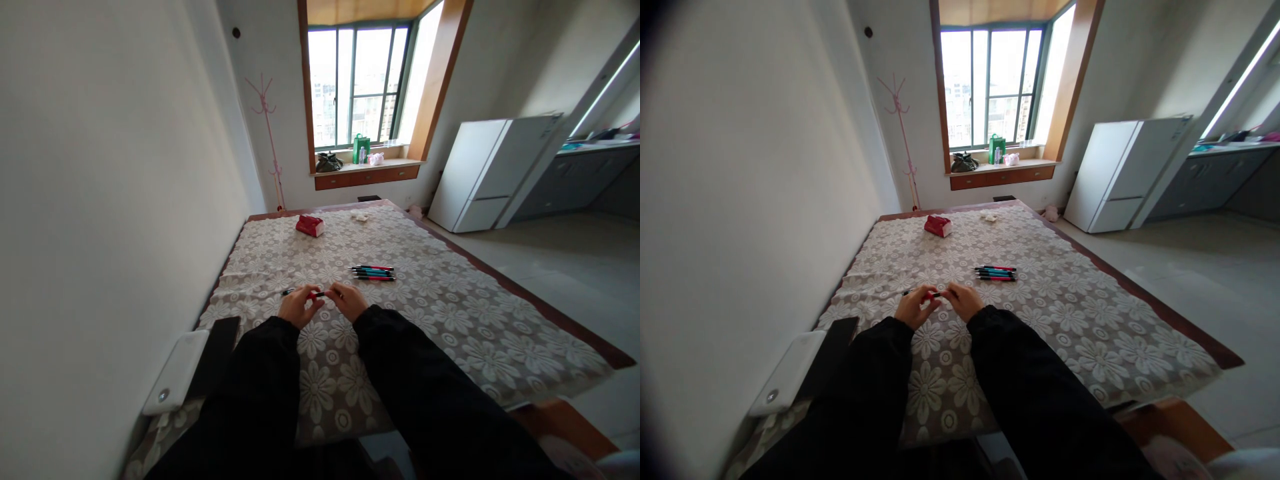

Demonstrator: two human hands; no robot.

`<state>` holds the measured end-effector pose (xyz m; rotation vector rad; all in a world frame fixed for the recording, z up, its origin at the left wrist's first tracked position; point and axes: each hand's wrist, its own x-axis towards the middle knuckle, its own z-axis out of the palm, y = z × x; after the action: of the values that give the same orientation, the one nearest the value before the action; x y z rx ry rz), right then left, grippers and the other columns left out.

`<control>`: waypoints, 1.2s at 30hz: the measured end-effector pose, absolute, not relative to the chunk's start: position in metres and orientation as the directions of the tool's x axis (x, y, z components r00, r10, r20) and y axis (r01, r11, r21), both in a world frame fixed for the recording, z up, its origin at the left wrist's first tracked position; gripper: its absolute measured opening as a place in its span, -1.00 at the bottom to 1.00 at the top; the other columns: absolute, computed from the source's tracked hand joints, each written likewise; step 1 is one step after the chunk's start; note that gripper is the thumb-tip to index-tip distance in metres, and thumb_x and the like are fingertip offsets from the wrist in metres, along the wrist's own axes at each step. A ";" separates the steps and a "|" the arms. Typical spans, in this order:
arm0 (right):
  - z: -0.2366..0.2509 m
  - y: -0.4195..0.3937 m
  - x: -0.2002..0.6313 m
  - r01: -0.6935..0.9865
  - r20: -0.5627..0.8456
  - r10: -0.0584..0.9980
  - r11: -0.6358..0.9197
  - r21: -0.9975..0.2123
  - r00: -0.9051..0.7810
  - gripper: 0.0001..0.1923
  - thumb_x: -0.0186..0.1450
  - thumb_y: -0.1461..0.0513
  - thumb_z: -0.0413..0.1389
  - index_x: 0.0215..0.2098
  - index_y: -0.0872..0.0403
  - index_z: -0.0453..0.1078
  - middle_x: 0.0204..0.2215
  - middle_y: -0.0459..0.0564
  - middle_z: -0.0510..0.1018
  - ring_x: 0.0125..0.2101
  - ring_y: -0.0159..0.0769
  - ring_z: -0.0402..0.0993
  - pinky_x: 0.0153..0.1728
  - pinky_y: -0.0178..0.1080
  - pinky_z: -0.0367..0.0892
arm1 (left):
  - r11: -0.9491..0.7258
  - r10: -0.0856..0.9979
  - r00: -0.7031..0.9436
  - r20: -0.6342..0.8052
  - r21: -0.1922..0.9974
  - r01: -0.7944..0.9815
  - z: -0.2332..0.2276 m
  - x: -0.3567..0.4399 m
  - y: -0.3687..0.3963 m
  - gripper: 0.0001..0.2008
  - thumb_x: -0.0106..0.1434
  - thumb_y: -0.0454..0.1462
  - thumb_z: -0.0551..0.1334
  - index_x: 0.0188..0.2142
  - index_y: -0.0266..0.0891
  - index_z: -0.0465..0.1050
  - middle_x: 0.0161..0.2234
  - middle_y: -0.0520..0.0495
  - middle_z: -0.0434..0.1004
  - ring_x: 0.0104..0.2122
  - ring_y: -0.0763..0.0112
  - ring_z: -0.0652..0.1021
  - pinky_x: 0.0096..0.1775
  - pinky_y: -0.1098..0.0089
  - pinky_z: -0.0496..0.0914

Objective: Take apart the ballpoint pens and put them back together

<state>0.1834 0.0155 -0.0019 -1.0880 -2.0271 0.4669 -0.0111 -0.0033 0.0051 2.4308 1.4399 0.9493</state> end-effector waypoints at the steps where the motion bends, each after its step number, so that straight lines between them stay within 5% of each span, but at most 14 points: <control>1: -0.002 0.015 0.184 0.579 0.445 0.829 0.556 -0.596 -0.338 -0.62 0.37 0.07 -0.02 -0.52 0.06 0.38 -0.66 -0.13 0.41 -0.60 -0.40 0.30 -0.51 -0.34 0.08 | -0.527 0.832 0.340 0.438 0.430 0.733 0.005 -0.010 -0.004 -0.74 0.30 -0.08 0.16 -0.11 -0.12 0.41 -0.34 -0.02 0.53 -0.34 0.40 0.51 -0.28 0.44 0.35; 4: -0.001 0.015 0.185 0.612 0.427 0.824 0.565 -0.554 -0.373 -0.54 0.40 0.05 -0.08 -0.57 0.06 0.36 -0.67 -0.11 0.40 -0.59 -0.40 0.31 -0.50 -0.34 0.07 | -0.520 0.834 0.346 0.430 0.398 0.756 0.006 -0.010 -0.005 -0.76 0.35 -0.09 0.09 -0.21 -0.13 0.46 -0.37 -0.02 0.51 -0.35 0.41 0.50 -0.30 0.45 0.33; 9: -0.002 0.013 0.183 0.508 0.509 0.771 0.636 -0.581 -0.383 -0.79 0.31 0.09 0.09 -0.24 0.04 0.44 -0.46 -0.09 0.53 -0.51 -0.40 0.36 -0.41 -0.36 0.17 | -0.497 0.847 0.334 0.415 0.393 0.773 0.006 -0.011 -0.003 -0.71 0.39 -0.13 0.01 -0.23 -0.13 0.47 -0.44 0.00 0.49 -0.39 0.41 0.49 -0.32 0.45 0.31; 12: -0.002 0.013 0.183 0.537 0.529 0.771 0.631 -0.560 -0.355 -0.79 0.34 0.11 0.05 -0.32 0.05 0.42 -0.51 -0.09 0.49 -0.53 -0.39 0.32 -0.44 -0.35 0.13 | -0.512 0.840 0.335 0.427 0.420 0.750 0.005 -0.011 -0.004 -0.74 0.33 -0.09 0.12 -0.09 -0.12 0.42 -0.37 0.01 0.50 -0.38 0.42 0.49 -0.30 0.45 0.33; 17: -0.002 0.015 0.184 0.623 0.455 0.805 0.588 -0.516 -0.382 -0.59 0.38 0.04 -0.05 -0.53 0.06 0.34 -0.65 -0.13 0.36 -0.59 -0.41 0.21 -0.52 -0.33 0.00 | -0.499 0.845 0.340 0.413 0.379 0.779 0.007 -0.010 -0.005 -0.77 0.35 -0.11 0.09 -0.18 -0.09 0.48 -0.35 -0.01 0.51 -0.36 0.42 0.49 -0.29 0.45 0.31; 23: -0.003 0.016 0.183 0.513 0.442 0.796 0.605 -0.608 -0.414 -0.63 0.29 -0.01 0.06 -0.51 0.09 0.36 -0.65 -0.18 0.30 -0.59 -0.45 0.16 -0.53 -0.36 0.00 | -0.484 0.851 0.342 0.398 0.346 0.804 0.010 -0.010 -0.006 -0.74 0.36 -0.13 0.05 -0.22 -0.10 0.50 -0.43 -0.01 0.49 -0.39 0.39 0.50 -0.35 0.45 0.28; 28: -0.002 0.016 0.183 0.443 0.392 0.795 0.591 -0.675 -0.463 -0.48 0.34 -0.02 -0.03 -0.67 0.10 0.15 -0.70 -0.23 0.03 -0.63 -0.49 0.00 -0.56 -0.34 -0.08 | -0.549 0.816 0.411 0.406 0.323 0.771 0.013 -0.010 -0.008 -0.64 0.40 -0.15 -0.02 -0.38 -0.13 0.48 -0.45 -0.01 0.52 -0.35 0.38 0.51 -0.30 0.43 0.29; 33: 0.002 0.015 0.183 0.362 0.354 0.830 0.519 -0.774 -0.432 -0.46 0.34 -0.05 -0.07 -0.68 0.09 0.06 -0.69 -0.22 0.01 -0.63 -0.49 -0.03 -0.57 -0.34 -0.10 | -0.541 0.815 0.365 0.450 0.365 0.758 0.010 -0.008 -0.009 -0.76 0.32 -0.09 0.12 -0.13 -0.12 0.43 -0.41 0.02 0.53 -0.38 0.42 0.51 -0.32 0.45 0.30; 36: 0.002 0.014 0.182 0.339 0.333 0.838 0.493 -0.801 -0.432 -0.43 0.34 -0.08 -0.10 -0.69 0.09 0.06 -0.71 -0.21 0.04 -0.65 -0.49 -0.01 -0.59 -0.34 -0.09 | -0.542 0.811 0.357 0.464 0.366 0.757 0.010 -0.008 -0.009 -0.78 0.31 -0.09 0.14 -0.19 -0.12 0.45 -0.41 0.02 0.52 -0.40 0.44 0.51 -0.32 0.46 0.29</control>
<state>0.1821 0.0139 0.0021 -0.9675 -1.9915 0.8502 -0.0077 -0.0092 0.0101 2.5131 1.4565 0.9397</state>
